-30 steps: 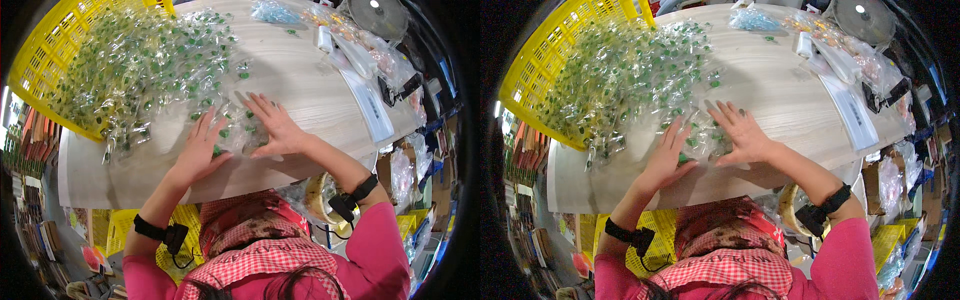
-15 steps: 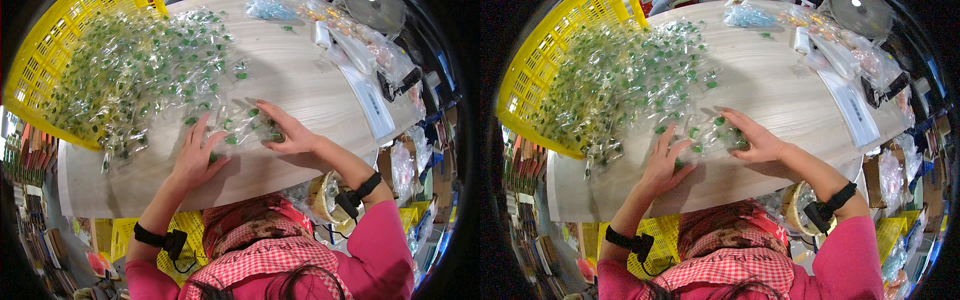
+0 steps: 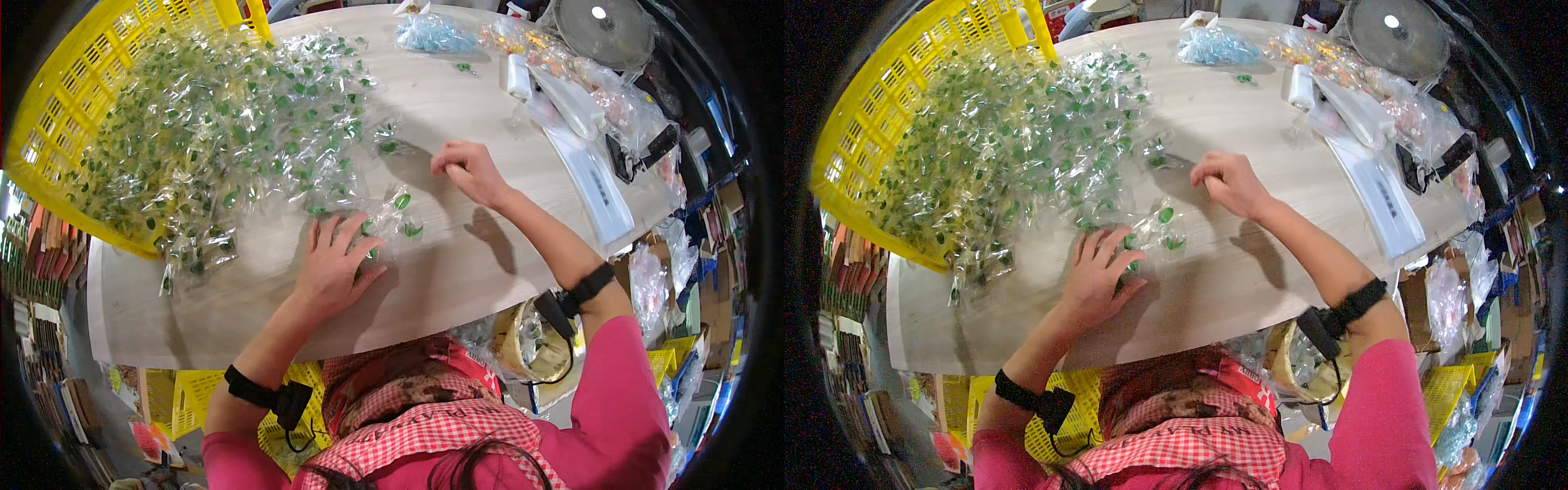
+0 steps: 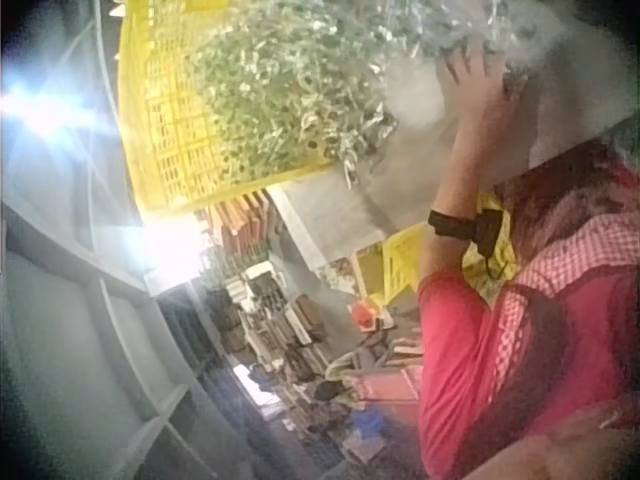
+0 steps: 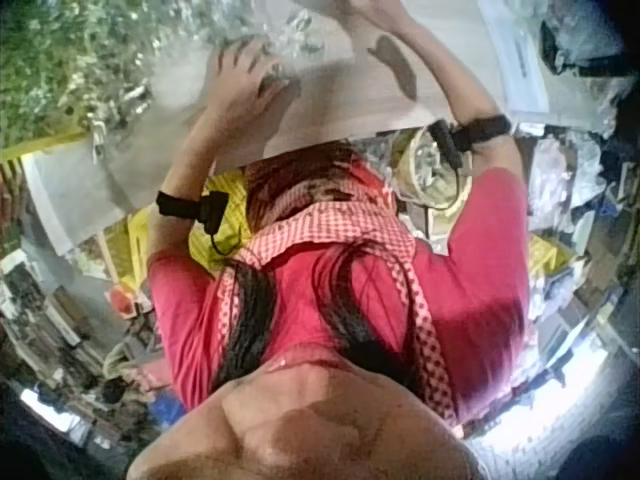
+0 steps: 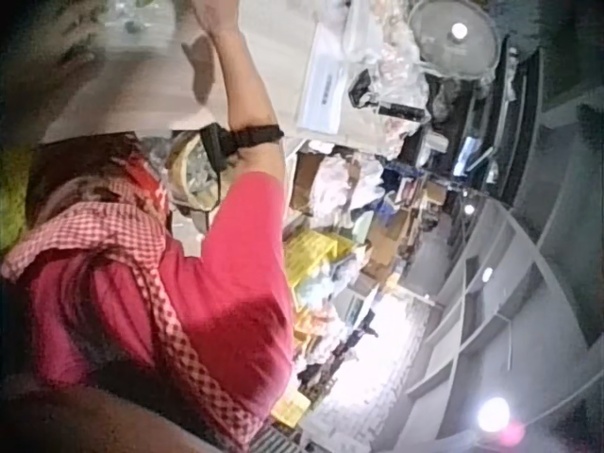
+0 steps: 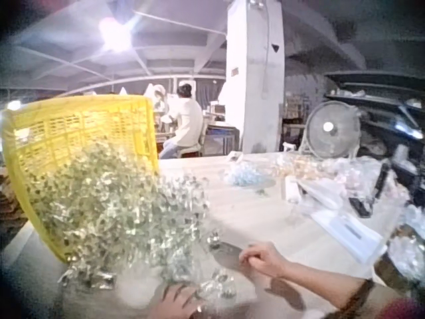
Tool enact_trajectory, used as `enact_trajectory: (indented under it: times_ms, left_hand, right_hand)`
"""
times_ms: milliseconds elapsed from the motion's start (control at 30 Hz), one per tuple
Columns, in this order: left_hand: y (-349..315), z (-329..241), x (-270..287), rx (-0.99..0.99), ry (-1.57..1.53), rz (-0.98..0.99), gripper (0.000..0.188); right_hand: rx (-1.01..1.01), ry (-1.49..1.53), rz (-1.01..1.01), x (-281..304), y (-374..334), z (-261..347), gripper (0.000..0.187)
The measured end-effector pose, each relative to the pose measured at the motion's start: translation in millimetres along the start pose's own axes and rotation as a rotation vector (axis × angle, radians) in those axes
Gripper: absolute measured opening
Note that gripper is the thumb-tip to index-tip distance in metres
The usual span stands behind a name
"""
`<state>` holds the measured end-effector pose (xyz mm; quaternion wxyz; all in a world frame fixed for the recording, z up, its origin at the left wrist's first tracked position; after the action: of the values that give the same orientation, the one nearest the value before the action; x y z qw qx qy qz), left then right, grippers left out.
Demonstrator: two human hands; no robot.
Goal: Packaging small green plastic parts into transparent bags from a basket.
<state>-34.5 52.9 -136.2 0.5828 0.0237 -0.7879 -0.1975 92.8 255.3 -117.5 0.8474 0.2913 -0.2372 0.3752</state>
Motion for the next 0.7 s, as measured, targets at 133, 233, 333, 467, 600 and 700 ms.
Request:
enact_trajectory:
  times_ms: [133,233,333,467,600,700]
  left_hand:
    - [0,-4,5,-0.002,0.005,-0.036,0.035]
    - [-1,-4,4,0.016,0.018,-0.029,0.034]
    - [-1,-4,0,0.014,0.004,-0.026,0.034]
    - [-1,-5,1,0.022,-0.021,-0.033,0.034]
    - [-1,-1,-1,0.038,-0.053,-0.034,0.035]
    - [-1,1,-1,0.020,-0.074,-0.014,0.035]
  right_hand:
    - [-0.001,-0.153,-0.077,-4,60,17,0.022]
    - [-0.173,-0.363,-0.050,-22,92,9,0.031]
    - [-0.119,-0.621,0.040,-40,101,-5,0.054]
    - [-0.213,-0.618,0.386,-50,81,-26,0.078]
    - [-0.123,-0.578,0.435,-45,38,-12,0.085]
    - [-0.029,-0.619,0.357,-51,8,10,0.079]
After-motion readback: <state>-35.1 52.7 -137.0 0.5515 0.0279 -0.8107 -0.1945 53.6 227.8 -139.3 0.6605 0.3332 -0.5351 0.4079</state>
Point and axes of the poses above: each hand's wrist, its own y-axis towards the middle knuckle, its own x-axis out of the back of the hand, z = x × y, the point moved 9 cm from there along y, towards the middle knuckle, and after that the axes turned 1 degree about z, right-handed, at the moved point
